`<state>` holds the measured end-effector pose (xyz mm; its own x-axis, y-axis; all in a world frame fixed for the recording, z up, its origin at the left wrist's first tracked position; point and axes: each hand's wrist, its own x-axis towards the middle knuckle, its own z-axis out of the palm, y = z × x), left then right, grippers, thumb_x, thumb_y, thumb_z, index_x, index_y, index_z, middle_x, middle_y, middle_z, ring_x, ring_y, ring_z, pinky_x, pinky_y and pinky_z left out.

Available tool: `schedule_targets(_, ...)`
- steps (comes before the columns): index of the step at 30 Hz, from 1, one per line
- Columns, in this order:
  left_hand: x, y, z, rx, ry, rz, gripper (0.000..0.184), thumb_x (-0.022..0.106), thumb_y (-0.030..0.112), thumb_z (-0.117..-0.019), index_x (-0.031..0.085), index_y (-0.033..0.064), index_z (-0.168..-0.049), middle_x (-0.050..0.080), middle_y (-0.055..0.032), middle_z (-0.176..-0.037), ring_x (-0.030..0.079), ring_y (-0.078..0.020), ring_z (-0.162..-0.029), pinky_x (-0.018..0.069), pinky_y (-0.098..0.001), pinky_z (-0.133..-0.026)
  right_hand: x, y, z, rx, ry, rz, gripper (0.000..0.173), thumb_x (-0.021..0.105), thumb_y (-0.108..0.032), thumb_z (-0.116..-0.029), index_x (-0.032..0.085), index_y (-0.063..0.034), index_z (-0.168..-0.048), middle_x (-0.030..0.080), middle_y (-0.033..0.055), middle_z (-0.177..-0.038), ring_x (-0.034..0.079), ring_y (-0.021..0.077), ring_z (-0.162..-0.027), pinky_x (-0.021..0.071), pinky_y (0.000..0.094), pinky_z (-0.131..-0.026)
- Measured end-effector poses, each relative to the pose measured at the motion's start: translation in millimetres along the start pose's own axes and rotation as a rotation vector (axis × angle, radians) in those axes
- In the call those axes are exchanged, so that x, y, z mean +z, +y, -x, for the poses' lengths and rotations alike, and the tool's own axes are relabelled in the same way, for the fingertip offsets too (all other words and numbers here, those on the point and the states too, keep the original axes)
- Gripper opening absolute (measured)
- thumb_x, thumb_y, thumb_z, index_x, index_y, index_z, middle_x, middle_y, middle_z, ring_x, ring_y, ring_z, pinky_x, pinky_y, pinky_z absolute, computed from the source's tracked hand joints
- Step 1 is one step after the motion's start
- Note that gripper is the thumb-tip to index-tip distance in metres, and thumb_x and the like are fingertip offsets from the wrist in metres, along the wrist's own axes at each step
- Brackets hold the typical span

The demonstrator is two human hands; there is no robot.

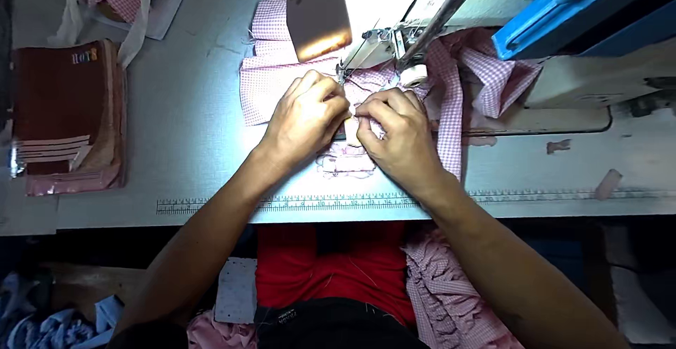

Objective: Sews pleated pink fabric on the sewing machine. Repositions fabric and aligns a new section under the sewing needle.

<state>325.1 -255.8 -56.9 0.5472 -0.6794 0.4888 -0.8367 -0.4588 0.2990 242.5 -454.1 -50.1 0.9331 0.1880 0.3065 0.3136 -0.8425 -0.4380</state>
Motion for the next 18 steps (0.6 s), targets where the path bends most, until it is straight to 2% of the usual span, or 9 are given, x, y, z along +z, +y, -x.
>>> schedule_targets(2,1.5,0.9,-1.3,0.057,-0.014,-0.053,0.019,0.060,0.017,-0.1006,0.078,0.0097,-0.101,0.073,-0.0079,-0.107,0.065,-0.0266,-0.104,0.0506,-0.0385,-0.088,-0.5,1.0,-1.0,-0.009,-0.003,0.002,0.018,0.060,-0.009,-0.0972,0.074,-0.0061,-0.109,0.066,0.0136,-0.120,0.060,0.0322,-0.113,0.0483,0.0468,-0.094)
schedule_targets(7,1.1,3.5,-4.6,0.104,-0.047,-0.116,0.021,0.057,0.018,-0.1028,0.074,0.0066,-0.103,0.072,-0.0104,-0.103,0.066,-0.0287,-0.102,0.0513,-0.0388,-0.087,-0.6,2.5,-2.1,-0.020,-0.014,-0.007,0.016,0.060,-0.007,-0.0966,0.072,-0.0042,-0.106,0.066,0.0140,-0.119,0.060,0.0326,-0.111,0.0490,0.0457,-0.093)
schedule_targets(11,-0.8,-4.1,-3.5,0.199,-0.068,-0.014,0.021,0.056,0.014,-0.1022,0.074,0.0035,-0.102,0.072,-0.0124,-0.098,0.066,-0.0296,-0.098,0.0508,-0.0389,-0.084,-1.8,2.4,-2.1,-0.029,-0.008,-0.023,0.016,0.060,-0.006,-0.0965,0.073,-0.0043,-0.106,0.066,0.0135,-0.118,0.060,0.0316,-0.112,0.0490,0.0449,-0.094)
schedule_targets(13,-9.5,2.4,6.1,0.230,-0.111,0.060,0.020,0.055,0.009,-0.1022,0.074,0.0014,-0.102,0.071,-0.0141,-0.096,0.066,-0.0305,-0.096,0.0522,-0.0401,-0.084,-3.3,8.6,-6.1,-0.029,-0.019,-0.022,0.020,0.060,-0.008,-0.0976,0.074,-0.0063,-0.111,0.067,0.0135,-0.118,0.061,0.0322,-0.114,0.0486,0.0466,-0.098)
schedule_targets(16,-15.4,27.3,33.6,0.187,-0.141,0.058,0.020,0.057,0.006,-0.0987,0.076,0.0011,-0.102,0.073,-0.0138,-0.099,0.068,-0.0296,-0.099,0.0541,-0.0400,-0.087,1.0,23.3,-17.7,0.017,0.005,0.019,0.025,0.056,-0.019,-0.1004,0.076,-0.0121,-0.114,0.069,0.0118,-0.113,0.063,0.0303,-0.111,0.0480,0.0450,-0.099)
schedule_targets(18,-12.3,37.8,44.9,0.131,-0.110,0.038,0.017,0.061,0.007,-0.0959,0.077,0.0019,-0.101,0.074,-0.0123,-0.100,0.068,-0.0275,-0.100,0.0548,-0.0378,-0.087,0.9,20.6,-19.1,0.052,-0.012,0.015,0.024,0.057,-0.018,-0.1008,0.074,-0.0106,-0.116,0.067,0.0133,-0.117,0.061,0.0318,-0.116,0.0475,0.0467,-0.101)
